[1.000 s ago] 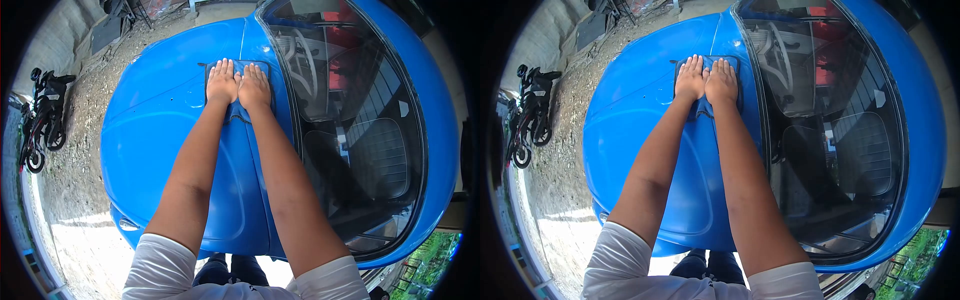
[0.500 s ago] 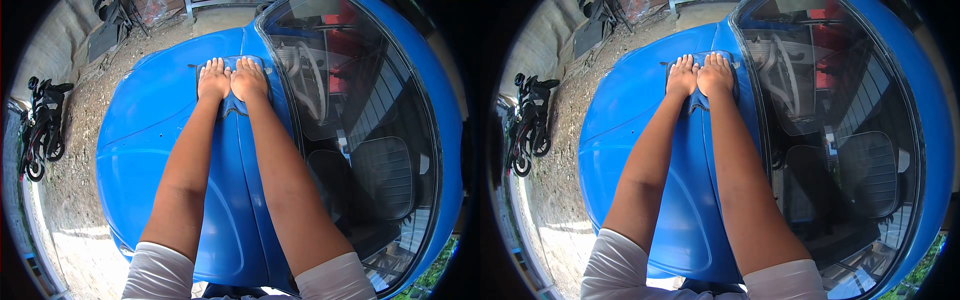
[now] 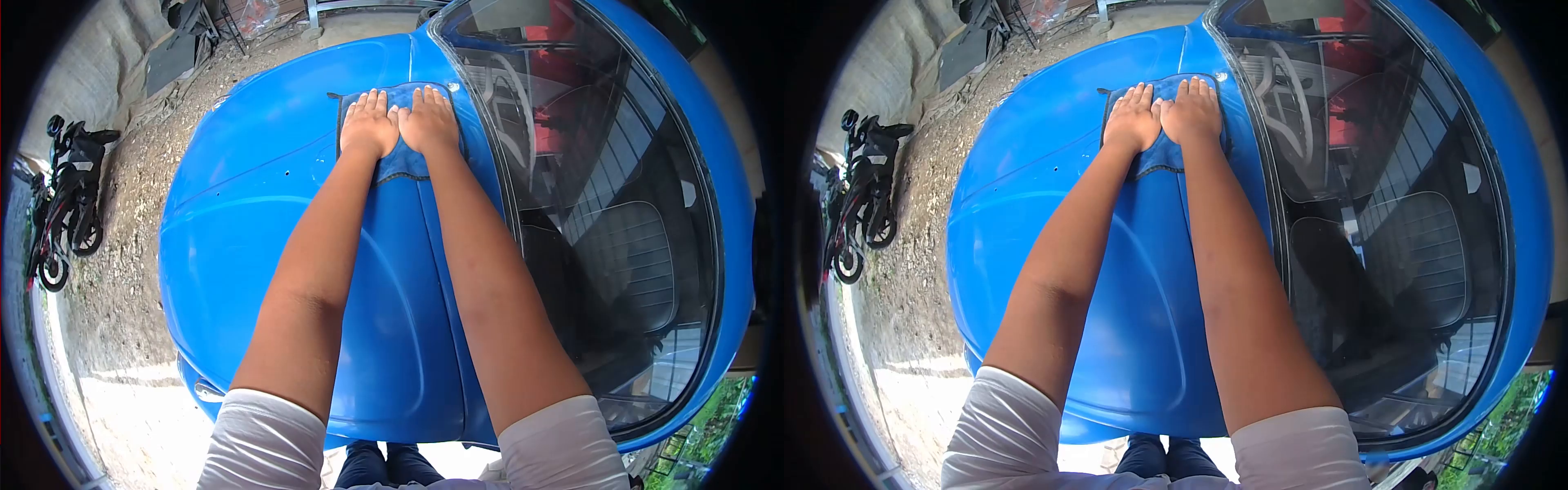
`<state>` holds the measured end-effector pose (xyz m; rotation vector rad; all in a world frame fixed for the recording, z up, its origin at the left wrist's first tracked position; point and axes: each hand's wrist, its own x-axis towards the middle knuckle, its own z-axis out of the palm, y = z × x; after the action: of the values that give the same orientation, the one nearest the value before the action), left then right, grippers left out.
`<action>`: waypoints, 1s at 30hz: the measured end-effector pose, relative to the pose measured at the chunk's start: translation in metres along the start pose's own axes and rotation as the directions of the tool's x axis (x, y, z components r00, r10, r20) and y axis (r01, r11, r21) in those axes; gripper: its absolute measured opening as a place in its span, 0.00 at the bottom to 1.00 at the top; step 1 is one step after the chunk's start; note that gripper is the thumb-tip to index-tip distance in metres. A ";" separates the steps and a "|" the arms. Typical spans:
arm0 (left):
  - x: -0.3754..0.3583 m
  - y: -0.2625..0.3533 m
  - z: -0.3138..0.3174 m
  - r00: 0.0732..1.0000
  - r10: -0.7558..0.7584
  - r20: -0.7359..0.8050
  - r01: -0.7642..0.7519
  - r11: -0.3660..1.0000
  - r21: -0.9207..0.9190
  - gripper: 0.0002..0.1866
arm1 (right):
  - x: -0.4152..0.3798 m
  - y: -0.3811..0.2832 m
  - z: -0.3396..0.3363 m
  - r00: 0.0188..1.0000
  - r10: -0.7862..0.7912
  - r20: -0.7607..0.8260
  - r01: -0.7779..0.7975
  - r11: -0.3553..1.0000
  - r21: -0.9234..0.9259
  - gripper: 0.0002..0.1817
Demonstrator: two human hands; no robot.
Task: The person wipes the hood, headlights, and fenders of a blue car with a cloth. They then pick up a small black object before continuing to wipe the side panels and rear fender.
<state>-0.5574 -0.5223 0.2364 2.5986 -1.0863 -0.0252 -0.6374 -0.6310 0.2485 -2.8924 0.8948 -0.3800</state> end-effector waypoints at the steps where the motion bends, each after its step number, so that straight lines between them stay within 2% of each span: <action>1: -0.016 0.001 0.000 1.000 0.018 -0.014 -0.018 0.999 0.032 0.36 | -0.020 -0.002 -0.004 1.000 -0.003 -0.015 0.003 1.000 -0.006 0.39; 5: -0.095 0.003 -0.004 0.993 0.103 -0.059 -0.101 0.994 0.038 0.35 | -0.103 -0.013 -0.015 0.992 -0.051 -0.120 0.050 0.999 -0.006 0.37; 8: -0.164 0.002 0.000 0.978 0.150 -0.143 -0.150 0.989 0.006 0.34 | -0.171 -0.022 -0.026 0.992 -0.075 -0.105 0.082 0.995 0.062 0.36; 11: -0.228 0.003 -0.003 0.970 0.168 -0.174 -0.181 0.981 -0.065 0.34 | -0.240 -0.037 -0.033 0.993 -0.028 -0.117 0.041 0.994 0.105 0.35; 14: -0.300 0.004 -0.008 0.972 0.157 -0.174 -0.174 0.981 -0.089 0.34 | -0.312 -0.050 -0.036 0.990 -0.015 -0.137 0.025 0.997 0.068 0.34; 18: -0.398 0.005 -0.017 0.978 0.129 -0.164 -0.147 0.984 -0.105 0.34 | -0.403 -0.069 -0.048 0.995 -0.076 -0.058 0.074 0.996 -0.042 0.34; 20: -0.445 0.000 -0.018 0.979 0.124 -0.160 -0.141 0.985 -0.096 0.35 | -0.448 -0.082 -0.048 0.994 -0.105 -0.033 0.104 0.994 -0.030 0.34; 24: -0.521 -0.016 -0.024 0.984 0.118 -0.132 -0.143 0.970 -0.195 0.34 | -0.522 -0.104 -0.049 0.985 -0.166 0.037 0.167 0.986 -0.022 0.35; 25: -0.541 -0.024 -0.022 0.981 0.119 -0.150 -0.146 0.972 -0.182 0.34 | -0.533 -0.110 -0.048 0.984 -0.173 0.051 0.174 0.985 -0.017 0.35; 27: -0.576 -0.041 -0.012 0.977 0.116 -0.178 -0.145 0.976 -0.163 0.33 | -0.553 -0.120 -0.047 0.952 -0.282 0.122 0.285 0.958 -0.008 0.35; 30: -0.589 -0.071 -0.018 0.980 0.156 -0.124 -0.175 0.971 -0.161 0.33 | -0.553 -0.142 -0.043 0.917 -0.362 0.168 0.368 0.930 -0.006 0.36</action>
<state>-0.9241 -0.0610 0.1689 2.3220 -1.2015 0.0616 -1.0125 -0.2018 0.1964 -3.0649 0.3357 -0.1440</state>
